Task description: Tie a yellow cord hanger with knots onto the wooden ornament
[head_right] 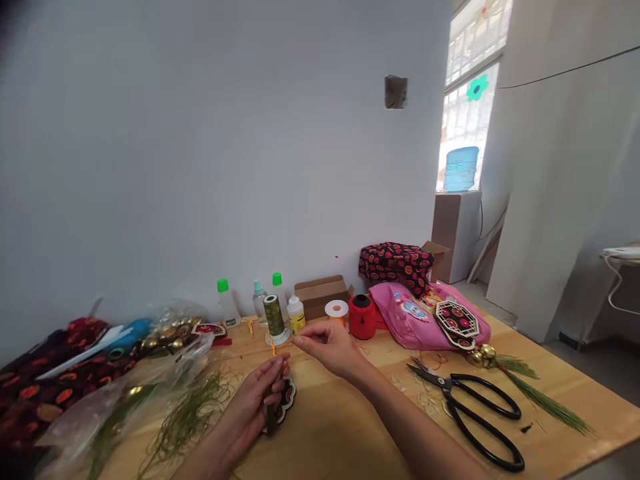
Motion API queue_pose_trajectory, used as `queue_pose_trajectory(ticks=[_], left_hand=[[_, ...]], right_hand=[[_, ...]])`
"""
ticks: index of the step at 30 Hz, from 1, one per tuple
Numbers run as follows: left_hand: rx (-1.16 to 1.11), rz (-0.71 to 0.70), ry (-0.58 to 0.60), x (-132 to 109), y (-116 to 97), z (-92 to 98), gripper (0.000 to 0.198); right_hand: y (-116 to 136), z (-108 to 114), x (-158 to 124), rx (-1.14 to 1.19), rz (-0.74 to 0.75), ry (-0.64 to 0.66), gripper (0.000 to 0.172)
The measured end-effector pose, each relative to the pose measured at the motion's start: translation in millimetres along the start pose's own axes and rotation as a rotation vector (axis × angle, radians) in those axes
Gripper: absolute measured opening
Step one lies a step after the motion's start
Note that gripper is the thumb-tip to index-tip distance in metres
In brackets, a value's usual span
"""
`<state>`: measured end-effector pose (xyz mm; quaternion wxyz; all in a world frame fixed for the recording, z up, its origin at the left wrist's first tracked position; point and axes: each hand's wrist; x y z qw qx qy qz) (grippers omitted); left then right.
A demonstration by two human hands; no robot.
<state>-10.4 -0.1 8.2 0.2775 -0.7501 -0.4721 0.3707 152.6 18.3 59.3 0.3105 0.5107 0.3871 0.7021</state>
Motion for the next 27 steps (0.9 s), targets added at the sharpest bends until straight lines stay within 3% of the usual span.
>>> queue_pose_trajectory(ticks=[7,13,19,22,27], left_hand=[[-0.059,0.017,-0.067,-4.1,2.6,5.5,0.019],[-0.104,0.076,-0.072,-4.4,8.1,-1.5,0.02],[-0.101,0.127,-0.141,-9.8,8.8,-6.7,0.015],[-0.096,0.115,-0.1,-11.1,7.5,-8.2,0.012],[-0.019,0.035,0.061,-12.3,6.2,-9.9,0.018]], right_hand=[[-29.5,-17.6,-21.8,-0.321,0.103,-0.184,0.023],[-24.5,-14.7,-28.4,-0.595,0.433,-0.208,0.012],[-25.5,-10.6,-28.4,-0.644,0.485,-0.182,0.011],[-26.6,-11.9,-27.5,-0.643,0.475,-0.158,0.012],[-26.1,-16.9,-27.5,-0.626,0.52,-0.126,0.013]])
Point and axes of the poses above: each hand's wrist, its own x-axis towards the middle knuckle, its own z-axis out of the back of the hand, y = z × x, and after that the axes turned 7 degrees about z, right-handed
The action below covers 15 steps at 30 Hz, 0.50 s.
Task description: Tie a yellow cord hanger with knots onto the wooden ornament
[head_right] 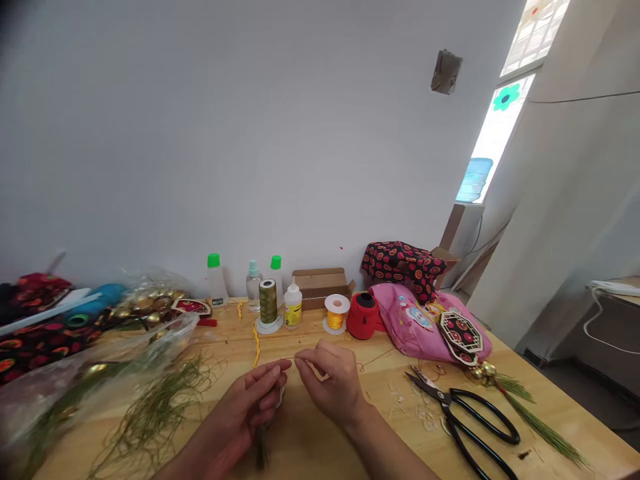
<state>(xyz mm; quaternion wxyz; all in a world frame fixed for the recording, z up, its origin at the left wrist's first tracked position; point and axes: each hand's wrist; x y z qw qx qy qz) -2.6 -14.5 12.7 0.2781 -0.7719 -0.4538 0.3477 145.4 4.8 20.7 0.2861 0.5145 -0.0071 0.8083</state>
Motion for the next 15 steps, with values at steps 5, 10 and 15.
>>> queue_pose_trajectory(ticks=[5,10,15], left_hand=[[0.142,-0.022,0.017,2.3,1.9,4.2,0.02],[0.245,-0.029,0.002,7.3,1.4,8.6,0.026],[0.342,-0.044,-0.035,10.0,2.1,12.3,0.028]], right_hand=[[2.1,-4.8,-3.7,0.006,0.06,0.109,0.016],[3.3,-2.1,-1.4,-0.045,0.121,0.142,0.017],[-0.3,-2.7,-3.0,-0.049,0.128,0.132,0.016]])
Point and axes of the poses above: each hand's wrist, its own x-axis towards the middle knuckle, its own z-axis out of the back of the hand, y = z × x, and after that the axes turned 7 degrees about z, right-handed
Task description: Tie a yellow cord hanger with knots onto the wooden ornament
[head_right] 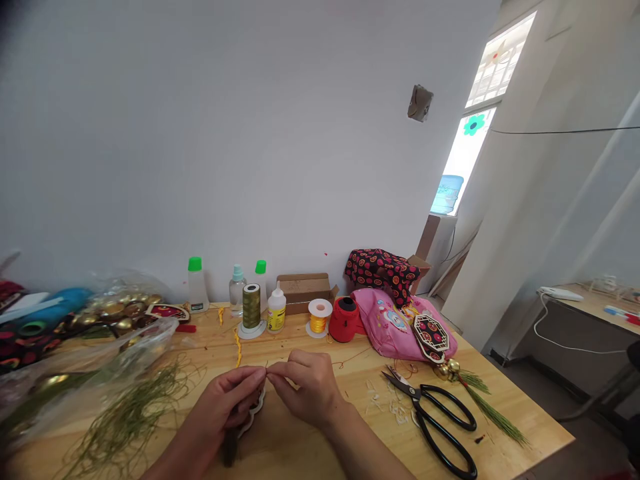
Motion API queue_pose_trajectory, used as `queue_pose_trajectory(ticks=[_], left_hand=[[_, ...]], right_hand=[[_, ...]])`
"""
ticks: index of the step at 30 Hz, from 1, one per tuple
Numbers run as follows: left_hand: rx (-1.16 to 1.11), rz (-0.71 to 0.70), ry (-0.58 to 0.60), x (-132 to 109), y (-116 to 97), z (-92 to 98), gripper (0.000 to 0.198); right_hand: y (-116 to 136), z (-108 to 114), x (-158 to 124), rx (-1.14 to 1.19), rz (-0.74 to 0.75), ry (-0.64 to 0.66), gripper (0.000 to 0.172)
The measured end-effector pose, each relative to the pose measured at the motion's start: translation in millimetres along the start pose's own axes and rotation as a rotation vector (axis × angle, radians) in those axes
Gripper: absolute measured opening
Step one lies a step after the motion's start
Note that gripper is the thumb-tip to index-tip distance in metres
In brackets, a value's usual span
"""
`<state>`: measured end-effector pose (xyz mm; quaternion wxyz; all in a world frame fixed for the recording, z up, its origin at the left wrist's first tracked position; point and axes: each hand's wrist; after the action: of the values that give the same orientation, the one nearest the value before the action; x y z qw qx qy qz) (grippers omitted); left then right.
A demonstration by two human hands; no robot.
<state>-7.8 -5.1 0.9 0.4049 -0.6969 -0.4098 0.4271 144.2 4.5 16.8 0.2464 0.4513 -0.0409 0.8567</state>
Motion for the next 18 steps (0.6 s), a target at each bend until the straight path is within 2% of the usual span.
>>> queue_pose_trajectory(ticks=[2,4,7,9,10,12,14,16,18], left_hand=[[0.138,-0.034,-0.05,-1.3,0.1,-0.3,0.028],[0.345,-0.156,-0.094,-4.2,-0.8,-2.7,0.027],[0.664,-0.386,-0.049,-8.1,-2.5,-9.5,0.023],[0.783,-0.425,0.009,-9.0,-2.9,-14.2,0.022],[0.805,-0.423,0.036,-9.1,-2.8,-16.1,0.023],[0.799,-0.43,0.081,-9.8,-1.7,-18.6,0.031],[0.771,-0.453,0.105,-12.6,0.2,-19.3,0.041],[0.74,-0.467,0.083,-17.9,2.9,-20.0,0.045],[0.693,-0.461,0.069,-24.0,5.9,-22.8,0.045]], right_hand=[[-6.5,7.2,2.7,0.016,-0.054,-0.051,0.016],[-16.7,27.0,12.7,0.024,-0.175,-0.161,0.017],[-33.4,80.7,43.2,0.049,-0.384,-0.456,0.012],[-39.9,122.6,69.0,0.083,-0.444,-0.653,0.013],[-40.6,141.2,81.4,0.136,-0.441,-0.705,0.014],[-36.6,166.8,101.2,0.239,-0.412,-0.721,0.015],[-26.7,172.0,109.9,0.313,-0.43,-0.65,0.017],[-13.1,156.4,105.7,0.335,-0.491,-0.537,0.017],[2.2,126.0,91.3,0.339,-0.557,-0.387,0.018]])
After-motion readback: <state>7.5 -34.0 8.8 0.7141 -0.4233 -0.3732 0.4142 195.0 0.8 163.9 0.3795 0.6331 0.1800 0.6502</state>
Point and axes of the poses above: each hand's wrist, its own x-axis towards the middle knuckle, its own z-axis out of the back of the hand, y = z × x, and after that the axes turned 7 degrees about z, right-handed
